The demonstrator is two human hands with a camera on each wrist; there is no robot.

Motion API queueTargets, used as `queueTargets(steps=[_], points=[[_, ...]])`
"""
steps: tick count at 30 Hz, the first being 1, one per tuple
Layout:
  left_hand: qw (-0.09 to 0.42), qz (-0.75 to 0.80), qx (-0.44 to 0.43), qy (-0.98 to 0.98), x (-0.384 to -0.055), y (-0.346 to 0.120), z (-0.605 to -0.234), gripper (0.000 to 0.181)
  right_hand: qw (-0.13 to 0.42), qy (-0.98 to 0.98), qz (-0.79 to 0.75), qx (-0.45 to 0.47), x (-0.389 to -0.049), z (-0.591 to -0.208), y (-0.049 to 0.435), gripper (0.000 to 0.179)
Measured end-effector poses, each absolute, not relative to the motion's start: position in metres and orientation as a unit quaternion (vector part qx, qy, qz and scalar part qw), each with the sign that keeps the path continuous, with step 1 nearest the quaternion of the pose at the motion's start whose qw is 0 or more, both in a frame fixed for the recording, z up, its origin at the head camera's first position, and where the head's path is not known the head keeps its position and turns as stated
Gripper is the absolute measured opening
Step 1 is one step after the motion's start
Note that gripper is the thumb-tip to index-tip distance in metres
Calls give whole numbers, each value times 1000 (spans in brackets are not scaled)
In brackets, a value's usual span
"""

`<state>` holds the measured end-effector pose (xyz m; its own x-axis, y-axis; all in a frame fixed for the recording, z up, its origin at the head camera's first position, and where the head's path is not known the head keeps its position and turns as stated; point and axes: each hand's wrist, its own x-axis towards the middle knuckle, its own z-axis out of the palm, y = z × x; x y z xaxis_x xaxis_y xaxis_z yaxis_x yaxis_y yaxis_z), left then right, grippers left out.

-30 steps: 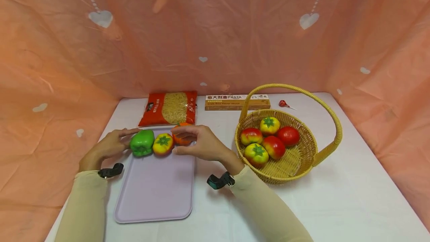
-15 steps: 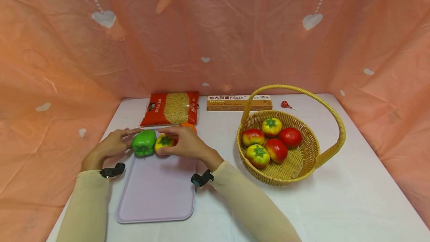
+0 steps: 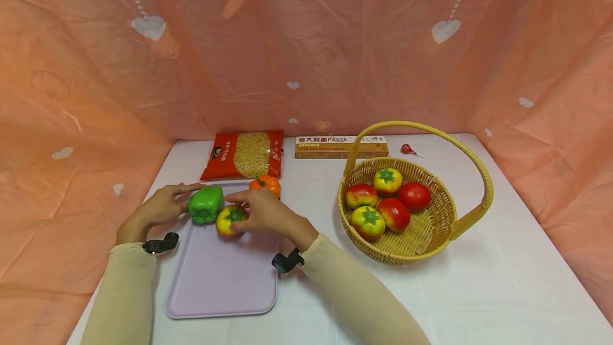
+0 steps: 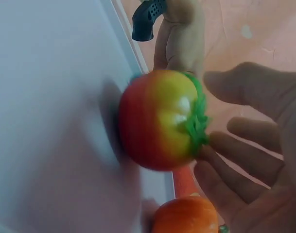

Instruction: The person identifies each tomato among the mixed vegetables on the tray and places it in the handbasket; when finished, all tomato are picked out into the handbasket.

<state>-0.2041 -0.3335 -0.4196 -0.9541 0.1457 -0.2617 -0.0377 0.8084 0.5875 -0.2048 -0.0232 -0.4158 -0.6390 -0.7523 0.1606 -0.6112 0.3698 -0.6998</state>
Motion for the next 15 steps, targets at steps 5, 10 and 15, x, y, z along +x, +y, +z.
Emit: queueTargets(steps=[5, 10, 15], points=[[122, 299, 54, 945, -206, -335, -421, 59, 116, 803, -411, -416, -200, -421, -19, 56], [128, 301, 45, 944, -206, -335, -421, 60, 112, 793, -440, -405, -199, -434, -20, 54], [135, 301, 43, 943, -204, -334, -421, 61, 113, 774, -466, -414, -199, -444, -23, 55]])
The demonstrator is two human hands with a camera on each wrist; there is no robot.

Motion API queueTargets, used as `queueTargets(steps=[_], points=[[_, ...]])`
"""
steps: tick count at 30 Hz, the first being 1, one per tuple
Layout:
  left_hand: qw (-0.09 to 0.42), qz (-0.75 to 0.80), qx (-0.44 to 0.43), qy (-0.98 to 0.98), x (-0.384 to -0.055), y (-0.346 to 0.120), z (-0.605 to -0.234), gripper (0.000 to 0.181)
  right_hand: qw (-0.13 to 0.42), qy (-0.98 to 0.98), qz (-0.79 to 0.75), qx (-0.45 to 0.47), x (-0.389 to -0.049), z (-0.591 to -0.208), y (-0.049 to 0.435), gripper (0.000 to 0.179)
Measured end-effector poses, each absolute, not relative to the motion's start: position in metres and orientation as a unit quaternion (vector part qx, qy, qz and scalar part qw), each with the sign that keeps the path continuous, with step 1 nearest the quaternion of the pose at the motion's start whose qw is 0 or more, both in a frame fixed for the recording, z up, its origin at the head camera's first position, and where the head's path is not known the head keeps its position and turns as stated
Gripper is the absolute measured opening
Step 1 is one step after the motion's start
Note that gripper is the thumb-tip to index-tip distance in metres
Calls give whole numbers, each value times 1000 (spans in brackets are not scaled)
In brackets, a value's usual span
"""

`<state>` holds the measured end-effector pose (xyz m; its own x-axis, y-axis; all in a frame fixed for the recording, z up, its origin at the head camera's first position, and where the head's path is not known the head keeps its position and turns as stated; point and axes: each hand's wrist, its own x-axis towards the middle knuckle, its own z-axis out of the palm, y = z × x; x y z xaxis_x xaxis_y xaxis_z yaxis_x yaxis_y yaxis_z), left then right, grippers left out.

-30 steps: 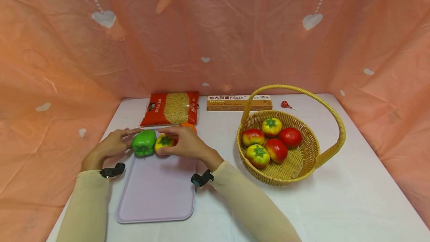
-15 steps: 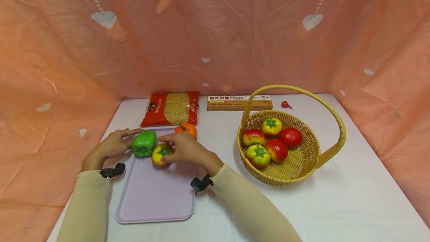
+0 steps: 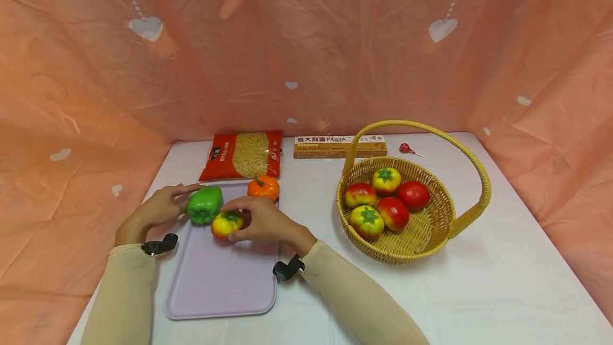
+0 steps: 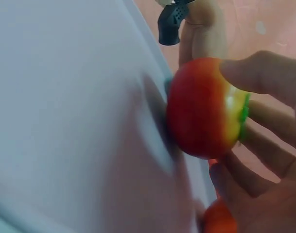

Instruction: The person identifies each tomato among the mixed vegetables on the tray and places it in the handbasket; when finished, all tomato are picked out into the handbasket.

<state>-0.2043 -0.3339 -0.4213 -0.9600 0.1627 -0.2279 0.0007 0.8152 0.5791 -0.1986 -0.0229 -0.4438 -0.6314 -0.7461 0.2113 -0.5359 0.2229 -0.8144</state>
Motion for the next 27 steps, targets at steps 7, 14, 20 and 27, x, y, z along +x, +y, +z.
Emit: queueTargets(steps=[7, 14, 20, 27], points=[[117, 303, 61, 944, -207, -333, -424, 58, 139, 767, -479, -405, -201, -453, -25, 56], [131, 299, 51, 944, -207, -333, -423, 62, 186, 747, -505, -391, -201, -457, -24, 57], [121, 289, 60, 948, -208, -334, -424, 60, 202, 751, -508, -370, -196, -457, -23, 54], [124, 288, 55, 948, -206, -335, -422, 62, 263, 700, -563, -352, -180, -444, -4, 52]])
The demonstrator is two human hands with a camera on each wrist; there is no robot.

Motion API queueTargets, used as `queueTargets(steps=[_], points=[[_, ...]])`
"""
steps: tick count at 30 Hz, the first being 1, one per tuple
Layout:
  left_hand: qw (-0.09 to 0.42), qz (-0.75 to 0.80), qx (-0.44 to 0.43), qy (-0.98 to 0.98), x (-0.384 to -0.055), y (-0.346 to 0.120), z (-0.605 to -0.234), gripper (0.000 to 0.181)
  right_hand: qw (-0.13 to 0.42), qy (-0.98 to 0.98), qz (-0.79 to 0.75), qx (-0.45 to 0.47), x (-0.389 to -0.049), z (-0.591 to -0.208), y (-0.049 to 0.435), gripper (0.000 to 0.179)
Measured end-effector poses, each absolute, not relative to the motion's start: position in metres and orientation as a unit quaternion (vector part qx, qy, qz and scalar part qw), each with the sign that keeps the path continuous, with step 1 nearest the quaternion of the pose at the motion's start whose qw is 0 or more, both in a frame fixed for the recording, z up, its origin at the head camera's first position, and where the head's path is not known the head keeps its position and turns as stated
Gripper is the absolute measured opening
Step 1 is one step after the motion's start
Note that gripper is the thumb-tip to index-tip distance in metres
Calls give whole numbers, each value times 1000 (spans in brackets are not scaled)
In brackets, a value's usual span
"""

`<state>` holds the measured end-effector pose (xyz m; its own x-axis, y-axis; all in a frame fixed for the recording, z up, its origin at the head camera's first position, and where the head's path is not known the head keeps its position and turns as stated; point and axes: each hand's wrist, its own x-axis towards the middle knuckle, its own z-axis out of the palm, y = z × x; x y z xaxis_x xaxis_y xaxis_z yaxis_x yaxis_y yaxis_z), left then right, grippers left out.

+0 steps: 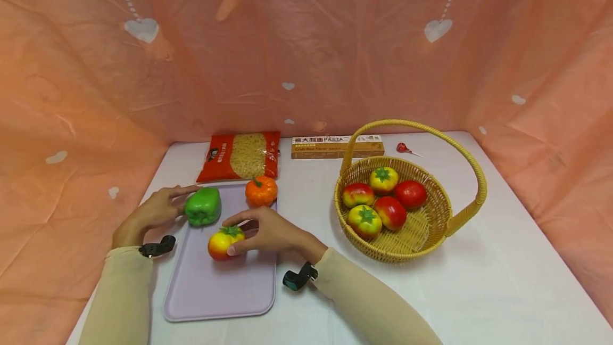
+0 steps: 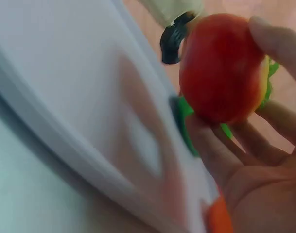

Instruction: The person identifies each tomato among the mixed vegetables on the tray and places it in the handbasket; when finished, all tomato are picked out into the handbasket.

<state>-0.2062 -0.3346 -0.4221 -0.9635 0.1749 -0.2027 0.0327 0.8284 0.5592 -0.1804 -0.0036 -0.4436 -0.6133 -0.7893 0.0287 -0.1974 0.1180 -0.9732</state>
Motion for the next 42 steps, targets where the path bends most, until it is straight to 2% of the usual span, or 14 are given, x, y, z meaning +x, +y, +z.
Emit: queueTargets(steps=[5, 10, 18, 25, 31, 37, 42], points=[[127, 295, 53, 946, -206, -336, -422, 60, 260, 693, -565, -364, -165, -423, 33, 53], [123, 297, 54, 946, -206, -336, -421, 61, 225, 706, -566, -362, -149, -405, 85, 55], [122, 295, 55, 946, -205, -336, -420, 60, 106, 763, -577, -272, -129, -394, 182, 53], [111, 297, 66, 946, -204, -336, -421, 61, 43, 844, -503, -180, -109, -387, 244, 46], [108, 294, 70, 947, -205, -338, -423, 63, 46, 891, -432, -135, -101, -387, 267, 51], [111, 292, 68, 948, -205, -338, -424, 63, -3, 934, -329, -139, -107, -392, 257, 57], [116, 298, 64, 945, -204, -336, -424, 62, 1, 940, -303, -154, -109, -389, 250, 63]])
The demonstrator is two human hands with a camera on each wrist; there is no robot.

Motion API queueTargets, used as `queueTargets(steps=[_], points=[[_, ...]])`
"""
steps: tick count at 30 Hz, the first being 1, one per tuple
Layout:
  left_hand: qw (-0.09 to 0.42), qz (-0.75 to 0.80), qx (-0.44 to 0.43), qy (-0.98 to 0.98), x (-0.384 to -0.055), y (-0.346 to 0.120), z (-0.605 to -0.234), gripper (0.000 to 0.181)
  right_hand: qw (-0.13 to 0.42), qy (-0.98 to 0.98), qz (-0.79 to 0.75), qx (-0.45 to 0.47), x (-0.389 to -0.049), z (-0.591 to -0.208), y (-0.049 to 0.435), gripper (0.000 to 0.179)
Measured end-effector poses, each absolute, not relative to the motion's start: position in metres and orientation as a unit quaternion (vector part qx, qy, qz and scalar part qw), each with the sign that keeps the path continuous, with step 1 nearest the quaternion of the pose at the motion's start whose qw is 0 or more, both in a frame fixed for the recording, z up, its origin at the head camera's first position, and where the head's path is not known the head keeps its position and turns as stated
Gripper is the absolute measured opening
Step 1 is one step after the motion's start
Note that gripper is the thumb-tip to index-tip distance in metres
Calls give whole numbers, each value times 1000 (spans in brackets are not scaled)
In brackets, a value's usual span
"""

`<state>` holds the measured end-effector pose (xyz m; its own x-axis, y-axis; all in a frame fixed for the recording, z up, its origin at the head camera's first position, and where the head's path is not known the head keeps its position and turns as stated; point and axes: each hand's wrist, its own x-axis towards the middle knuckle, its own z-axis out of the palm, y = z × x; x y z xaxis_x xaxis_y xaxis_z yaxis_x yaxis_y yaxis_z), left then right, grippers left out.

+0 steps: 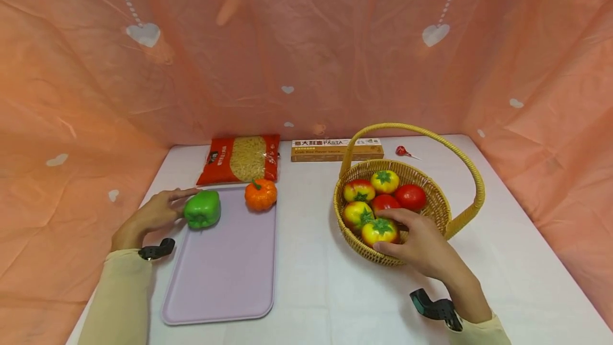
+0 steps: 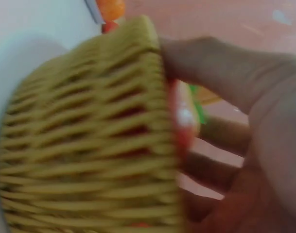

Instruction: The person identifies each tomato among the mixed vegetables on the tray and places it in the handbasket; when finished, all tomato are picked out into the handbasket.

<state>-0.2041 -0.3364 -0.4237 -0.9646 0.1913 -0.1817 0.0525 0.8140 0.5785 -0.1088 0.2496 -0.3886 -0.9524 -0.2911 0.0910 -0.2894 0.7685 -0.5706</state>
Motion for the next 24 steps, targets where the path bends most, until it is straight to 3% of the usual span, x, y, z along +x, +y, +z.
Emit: queueTargets(steps=[4, 10, 20, 24], points=[[105, 282, 74, 951, -205, -339, -424, 58, -10, 939, -303, -160, -107, -380, 250, 64], [54, 264, 77, 960, -201, -354, -416, 49, -102, 932, -305, -167, -112, -370, 247, 50], [-131, 260, 124, 948, -181, -323, -339, 46, -248, 910, -285, -171, -134, -334, 233, 62], [-218, 254, 162, 928, -173, -300, -307, 50, -249, 919, -255, -168, -141, -317, 228, 73]])
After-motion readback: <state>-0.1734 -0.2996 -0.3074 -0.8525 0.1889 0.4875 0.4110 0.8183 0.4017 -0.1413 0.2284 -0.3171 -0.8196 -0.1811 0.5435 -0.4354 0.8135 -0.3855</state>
